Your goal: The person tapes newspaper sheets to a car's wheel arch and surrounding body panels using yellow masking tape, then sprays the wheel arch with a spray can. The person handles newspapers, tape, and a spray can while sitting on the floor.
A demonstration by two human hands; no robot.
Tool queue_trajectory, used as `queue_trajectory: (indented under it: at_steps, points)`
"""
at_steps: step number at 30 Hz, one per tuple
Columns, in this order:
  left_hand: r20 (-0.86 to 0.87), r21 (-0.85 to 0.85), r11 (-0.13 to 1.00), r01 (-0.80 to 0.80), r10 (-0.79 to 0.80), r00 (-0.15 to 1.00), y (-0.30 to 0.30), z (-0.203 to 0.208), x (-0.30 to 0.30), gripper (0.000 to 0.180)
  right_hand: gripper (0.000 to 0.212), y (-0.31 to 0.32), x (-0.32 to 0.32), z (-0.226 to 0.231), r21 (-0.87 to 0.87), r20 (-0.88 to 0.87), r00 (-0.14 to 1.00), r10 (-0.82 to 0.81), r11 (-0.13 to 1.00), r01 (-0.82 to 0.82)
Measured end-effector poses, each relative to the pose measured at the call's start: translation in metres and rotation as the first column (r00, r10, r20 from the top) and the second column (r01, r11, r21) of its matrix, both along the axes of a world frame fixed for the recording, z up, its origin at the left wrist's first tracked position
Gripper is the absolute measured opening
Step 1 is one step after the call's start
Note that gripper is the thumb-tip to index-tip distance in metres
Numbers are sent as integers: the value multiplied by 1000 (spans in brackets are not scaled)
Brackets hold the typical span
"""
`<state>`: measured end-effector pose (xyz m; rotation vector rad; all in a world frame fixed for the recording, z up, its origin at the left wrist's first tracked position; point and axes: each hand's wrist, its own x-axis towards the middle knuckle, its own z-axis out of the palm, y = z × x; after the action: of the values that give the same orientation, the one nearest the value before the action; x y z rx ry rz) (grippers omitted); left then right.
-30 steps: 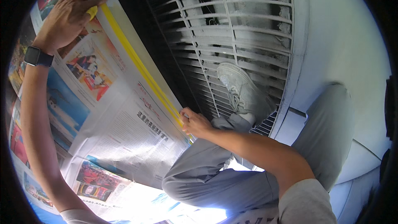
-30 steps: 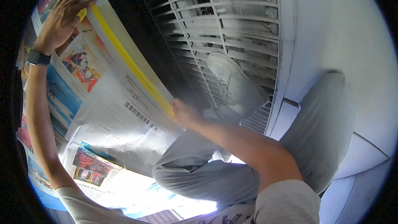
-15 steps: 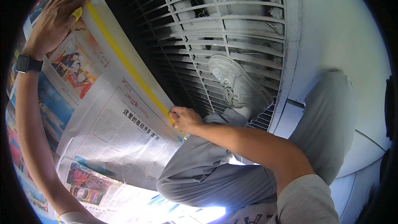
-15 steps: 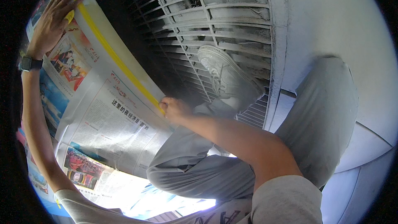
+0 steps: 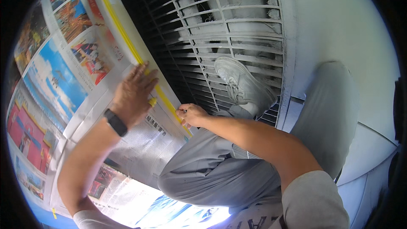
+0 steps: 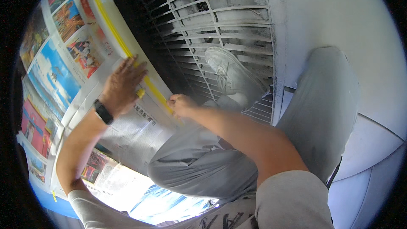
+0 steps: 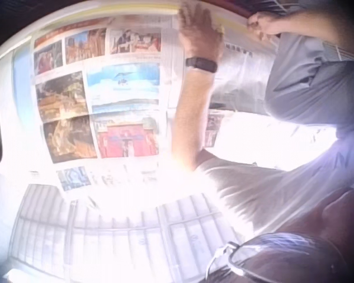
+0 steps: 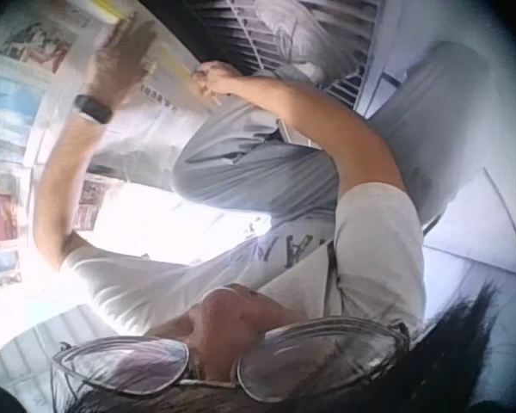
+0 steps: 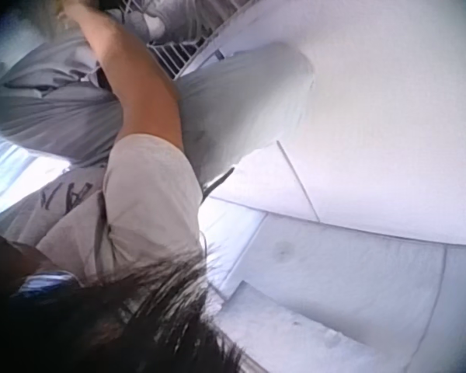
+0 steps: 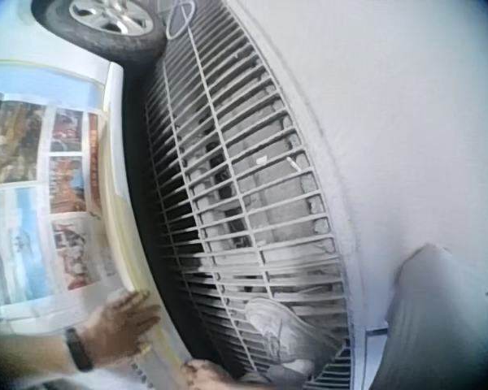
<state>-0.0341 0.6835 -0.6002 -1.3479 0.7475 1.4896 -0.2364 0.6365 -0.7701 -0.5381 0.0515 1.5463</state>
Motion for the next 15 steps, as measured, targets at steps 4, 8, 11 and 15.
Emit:
queue_trajectory:
  at_steps: [4, 8, 11, 15]
  points:
    - [-28, 62, 998, -28, 30, 999, -3, -4, -52, 66, 36, 13, -7, -7, -2, 36, 999, 15, 1000, -15]
    - [129, -42, 999, -29, 34, 991, 6, 1, -79, 60, 37, 28, -13, -13, 54, 27, 1000, 6, 998, -8]
    - [211, -102, 993, 55, -33, 977, 10, 1, -91, 56, 35, 31, -10, -19, 73, 91, 996, 13, 997, -20]
    - [315, -112, 981, 159, -117, 942, 13, -4, -101, 53, 34, 29, -16, -26, -71, 324, 945, -42, 995, 69]
